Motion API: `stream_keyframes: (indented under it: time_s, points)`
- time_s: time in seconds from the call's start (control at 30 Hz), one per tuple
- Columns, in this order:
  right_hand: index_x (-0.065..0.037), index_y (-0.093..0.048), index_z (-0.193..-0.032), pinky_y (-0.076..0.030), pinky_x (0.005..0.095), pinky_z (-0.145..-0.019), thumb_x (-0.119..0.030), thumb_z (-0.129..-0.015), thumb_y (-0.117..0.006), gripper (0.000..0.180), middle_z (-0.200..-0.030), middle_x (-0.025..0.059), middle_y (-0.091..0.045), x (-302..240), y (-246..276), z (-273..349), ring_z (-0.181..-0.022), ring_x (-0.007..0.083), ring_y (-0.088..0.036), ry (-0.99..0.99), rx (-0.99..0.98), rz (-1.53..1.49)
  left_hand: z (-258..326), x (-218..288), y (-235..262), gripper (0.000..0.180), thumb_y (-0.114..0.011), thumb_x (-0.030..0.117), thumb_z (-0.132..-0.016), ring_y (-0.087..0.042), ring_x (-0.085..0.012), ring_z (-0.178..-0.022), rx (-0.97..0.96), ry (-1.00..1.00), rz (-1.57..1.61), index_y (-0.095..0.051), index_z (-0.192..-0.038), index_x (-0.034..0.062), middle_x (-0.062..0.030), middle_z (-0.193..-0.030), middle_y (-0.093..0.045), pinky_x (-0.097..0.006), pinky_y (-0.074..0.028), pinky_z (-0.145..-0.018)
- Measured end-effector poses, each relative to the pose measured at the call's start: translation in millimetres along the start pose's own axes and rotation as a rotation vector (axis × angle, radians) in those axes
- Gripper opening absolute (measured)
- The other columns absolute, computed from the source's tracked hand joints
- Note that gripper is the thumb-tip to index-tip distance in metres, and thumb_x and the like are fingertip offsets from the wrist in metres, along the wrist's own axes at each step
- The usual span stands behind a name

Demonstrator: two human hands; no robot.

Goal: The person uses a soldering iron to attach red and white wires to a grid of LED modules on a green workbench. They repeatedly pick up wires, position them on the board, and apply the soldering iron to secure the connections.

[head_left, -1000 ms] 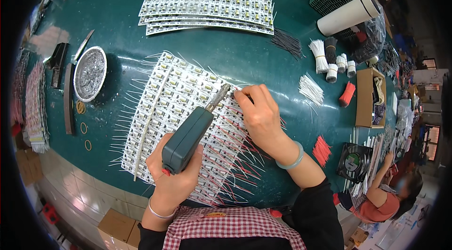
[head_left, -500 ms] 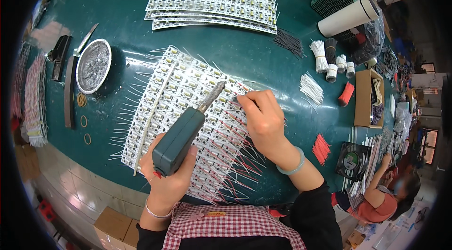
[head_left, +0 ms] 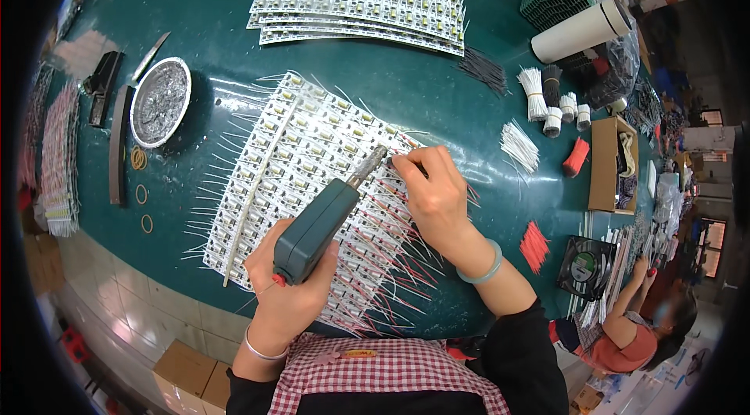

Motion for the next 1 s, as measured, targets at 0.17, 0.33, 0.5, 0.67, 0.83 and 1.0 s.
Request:
stream_keyframes:
  time_s: [0.17,0.33,0.5,0.67,0.83,1.0]
  points:
    - [0.003,-0.065,-0.095,-0.049,0.0349,-0.066,0.004,-0.067,-0.062,0.028,-0.089,0.0109,-0.057,-0.4,0.1,-0.6,-0.079,0.0263,-0.056,0.0,-0.016,0.002,0.2,-2.3,-2.1,0.014,-0.074,0.0,-0.077,-0.058,-0.0124,-0.062,-0.026,0.046,-0.029,-0.066,-0.088,-0.0031,-0.0078,-0.076,-0.063,-0.027,-0.045,-0.058]
    - [0.003,-0.065,-0.096,-0.049,0.0356,-0.066,0.004,-0.067,-0.062,0.029,-0.089,0.011,-0.057,1.3,-0.5,0.9,-0.079,0.027,-0.056,0.006,0.004,-0.021,0.5,-4.0,-2.8,0.014,-0.075,0.001,-0.077,-0.057,-0.0119,-0.061,-0.02,0.053,-0.028,-0.066,-0.087,-0.0025,-0.0068,-0.074,-0.062,-0.027,-0.044,-0.057]
    - [0.003,-0.065,-0.095,-0.049,0.0358,-0.066,0.007,-0.065,-0.062,0.031,-0.089,0.0111,-0.058,1.9,-0.1,0.9,-0.079,0.0273,-0.057,-0.014,0.01,-0.029,-0.4,-1.7,-2.1,0.014,-0.074,0.001,-0.077,-0.056,-0.0116,-0.06,-0.019,0.022,-0.04,-0.066,-0.087,-0.0025,-0.0066,-0.073,-0.062,-0.026,-0.044,-0.056]
    - [0.004,-0.064,-0.096,-0.049,0.0354,-0.066,0.004,-0.067,-0.062,0.03,-0.09,0.0114,-0.057,0.0,-2.2,0.2,-0.08,0.0269,-0.055,0.013,-0.016,-0.002,0.9,-6.7,-1.5,0.014,-0.074,0.0,-0.077,-0.055,-0.0111,-0.06,-0.013,0.041,-0.016,-0.066,-0.088,-0.0031,-0.0065,-0.072,-0.061,-0.026,-0.043,-0.056]
    - [0.005,-0.065,-0.097,-0.048,0.0348,-0.066,0.003,-0.067,-0.063,0.03,-0.089,0.0114,-0.056,-1.7,-3.3,-2.3,-0.08,0.0263,-0.055,0.022,-0.051,-0.001,-0.7,-2.3,0.3,0.015,-0.074,-0.001,-0.077,-0.055,-0.0108,-0.061,0.007,0.027,0.025,-0.065,-0.089,-0.0034,-0.0063,-0.073,-0.061,-0.025,-0.043,-0.056]
    - [0.006,-0.065,-0.097,-0.049,0.0341,-0.065,0.002,-0.067,-0.063,0.03,-0.089,0.0112,-0.056,-5.4,-4.8,-3.8,-0.08,0.0256,-0.055,0.039,-0.076,0.033,-0.5,-2.4,1.6,0.016,-0.074,-0.001,-0.077,-0.056,-0.011,-0.061,0.014,0.046,0.017,-0.065,-0.089,-0.0032,-0.0066,-0.075,-0.062,-0.025,-0.043,-0.056]
Point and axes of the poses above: each hand's wrist, its own z-axis away from the middle knuckle, its own y-axis out of the back of the hand, x = y × z, the point moved 10 cm from there along -z, towards the middle knuckle
